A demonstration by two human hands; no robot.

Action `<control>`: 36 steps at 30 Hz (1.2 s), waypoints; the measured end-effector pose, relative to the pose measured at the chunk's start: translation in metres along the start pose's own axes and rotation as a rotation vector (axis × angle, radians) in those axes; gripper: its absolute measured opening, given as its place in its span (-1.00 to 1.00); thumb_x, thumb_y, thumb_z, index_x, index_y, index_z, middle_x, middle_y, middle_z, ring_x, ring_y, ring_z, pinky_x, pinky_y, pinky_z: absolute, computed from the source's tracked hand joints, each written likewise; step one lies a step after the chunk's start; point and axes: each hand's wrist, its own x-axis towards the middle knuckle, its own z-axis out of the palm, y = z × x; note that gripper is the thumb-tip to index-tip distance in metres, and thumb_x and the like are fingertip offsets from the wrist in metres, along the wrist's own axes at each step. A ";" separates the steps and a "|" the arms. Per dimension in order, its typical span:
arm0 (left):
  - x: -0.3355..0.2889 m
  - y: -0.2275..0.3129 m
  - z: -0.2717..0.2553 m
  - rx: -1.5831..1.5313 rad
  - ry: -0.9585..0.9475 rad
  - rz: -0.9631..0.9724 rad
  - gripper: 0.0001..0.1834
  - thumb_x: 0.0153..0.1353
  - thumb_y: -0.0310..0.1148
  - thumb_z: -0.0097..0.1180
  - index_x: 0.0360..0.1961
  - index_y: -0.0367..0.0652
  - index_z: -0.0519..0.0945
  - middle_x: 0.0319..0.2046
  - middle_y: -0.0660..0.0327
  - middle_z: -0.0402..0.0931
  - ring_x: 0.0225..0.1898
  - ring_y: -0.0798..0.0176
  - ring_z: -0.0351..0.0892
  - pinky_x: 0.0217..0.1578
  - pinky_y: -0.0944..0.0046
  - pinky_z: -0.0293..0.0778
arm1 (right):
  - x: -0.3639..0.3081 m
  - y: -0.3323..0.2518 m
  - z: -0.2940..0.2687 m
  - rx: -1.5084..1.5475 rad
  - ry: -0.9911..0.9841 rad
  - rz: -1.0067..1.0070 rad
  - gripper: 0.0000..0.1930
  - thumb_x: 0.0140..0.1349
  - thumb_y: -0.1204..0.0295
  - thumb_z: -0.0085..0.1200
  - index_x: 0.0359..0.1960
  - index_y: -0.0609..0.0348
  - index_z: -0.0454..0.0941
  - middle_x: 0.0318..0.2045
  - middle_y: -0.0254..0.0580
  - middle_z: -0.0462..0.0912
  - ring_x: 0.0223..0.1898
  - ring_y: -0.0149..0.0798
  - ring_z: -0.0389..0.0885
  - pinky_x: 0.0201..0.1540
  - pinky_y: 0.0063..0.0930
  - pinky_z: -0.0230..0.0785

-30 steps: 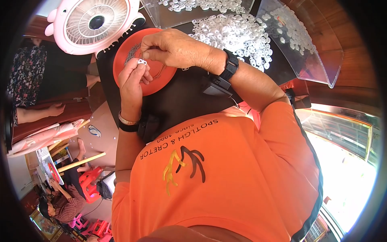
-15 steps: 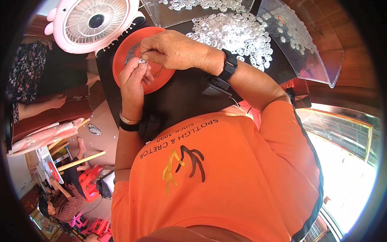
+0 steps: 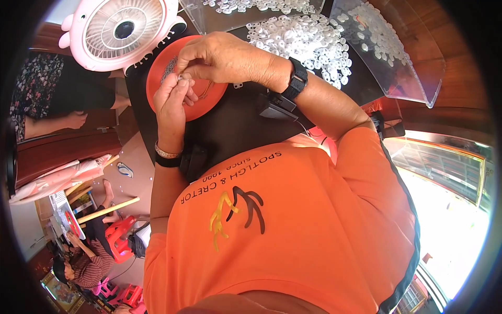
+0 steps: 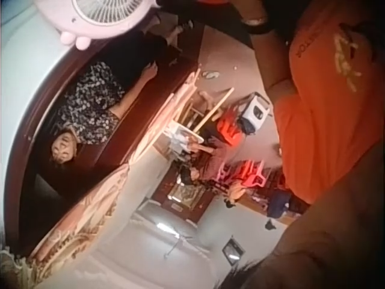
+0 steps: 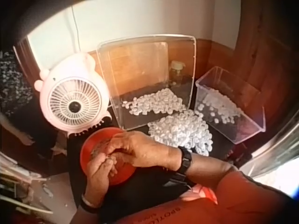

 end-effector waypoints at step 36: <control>0.000 0.010 -0.007 -0.183 0.005 -0.136 -0.88 0.22 -0.39 -0.05 -0.41 -0.20 0.43 -0.56 0.30 0.44 -0.55 0.49 0.43 -0.50 0.50 0.31 | 0.000 0.000 0.011 0.059 -0.036 0.121 -0.71 -0.03 0.50 0.31 -0.25 0.17 0.52 -0.36 -0.32 0.59 -0.34 -0.35 0.59 -0.31 -0.49 0.45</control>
